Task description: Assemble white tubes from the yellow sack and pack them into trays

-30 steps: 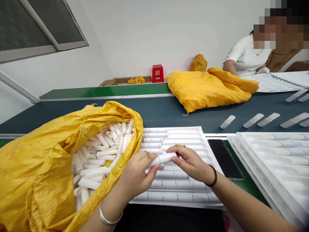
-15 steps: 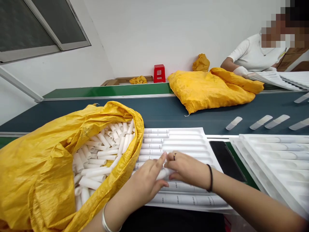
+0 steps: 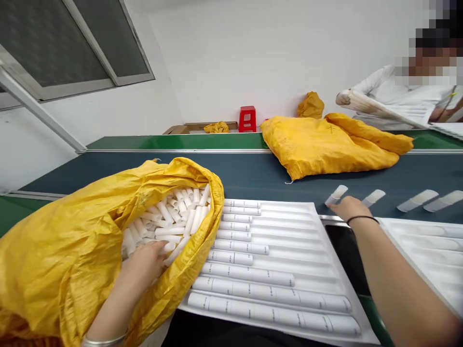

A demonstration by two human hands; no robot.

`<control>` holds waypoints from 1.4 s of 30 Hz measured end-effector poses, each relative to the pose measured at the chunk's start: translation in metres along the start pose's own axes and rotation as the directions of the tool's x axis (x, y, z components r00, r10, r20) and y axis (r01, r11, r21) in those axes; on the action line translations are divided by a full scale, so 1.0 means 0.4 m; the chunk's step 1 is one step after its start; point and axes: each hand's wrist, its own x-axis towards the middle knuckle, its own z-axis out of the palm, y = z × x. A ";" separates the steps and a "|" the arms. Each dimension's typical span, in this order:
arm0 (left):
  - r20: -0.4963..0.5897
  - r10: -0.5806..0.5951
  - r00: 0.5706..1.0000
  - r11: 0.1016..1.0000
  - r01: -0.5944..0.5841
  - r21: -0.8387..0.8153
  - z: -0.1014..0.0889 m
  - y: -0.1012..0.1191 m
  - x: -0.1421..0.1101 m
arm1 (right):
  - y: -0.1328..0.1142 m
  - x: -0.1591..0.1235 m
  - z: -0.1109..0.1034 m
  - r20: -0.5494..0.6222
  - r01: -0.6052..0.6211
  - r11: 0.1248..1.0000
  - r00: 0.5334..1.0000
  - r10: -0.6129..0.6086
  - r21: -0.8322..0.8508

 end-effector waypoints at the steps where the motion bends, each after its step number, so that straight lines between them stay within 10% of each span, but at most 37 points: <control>1: -0.052 0.006 0.999 0.998 -0.009 -0.059 -0.011 0.017 -0.009 | -0.027 -0.026 0.012 0.019 0.033 0.999 0.999 -0.033 -0.004; 4: -0.263 0.023 0.965 0.939 -0.111 -0.326 -0.043 0.081 -0.039 | -0.137 -0.137 0.078 0.127 0.256 0.964 0.956 -0.263 0.073; 8: -0.452 0.090 0.888 0.800 -0.334 -0.498 -0.062 0.163 -0.065 | -0.265 -0.280 0.181 0.260 0.642 0.742 0.696 -0.670 0.192; 10: -0.521 0.148 0.840 0.745 -0.442 -0.500 -0.062 0.189 -0.070 | -0.295 -0.316 0.199 0.274 0.698 0.699 0.649 -0.710 0.156; 15: -0.602 0.356 0.715 0.675 -0.642 -0.363 -0.046 0.236 -0.070 | -0.322 -0.356 0.125 0.057 0.627 0.730 0.747 -0.663 0.271; 20: -0.531 0.545 0.649 0.659 -0.723 -0.207 -0.034 0.288 -0.060 | -0.350 -0.395 0.044 -0.213 0.739 0.358 0.555 -0.804 0.571; 25: -0.498 0.601 0.625 0.643 -0.748 -0.162 -0.033 0.309 -0.062 | -0.348 -0.405 0.023 -0.304 0.891 0.282 0.396 -0.867 0.355; 34: -0.427 0.553 0.715 0.551 -0.699 -0.456 -0.065 0.312 -0.076 | -0.333 -0.413 0.027 -0.379 0.877 0.285 0.433 -0.818 0.387; 42: -0.646 0.574 0.503 0.527 -0.831 -0.179 -0.060 0.328 -0.079 | -0.332 -0.415 0.023 -0.270 0.757 0.373 0.572 -0.774 0.536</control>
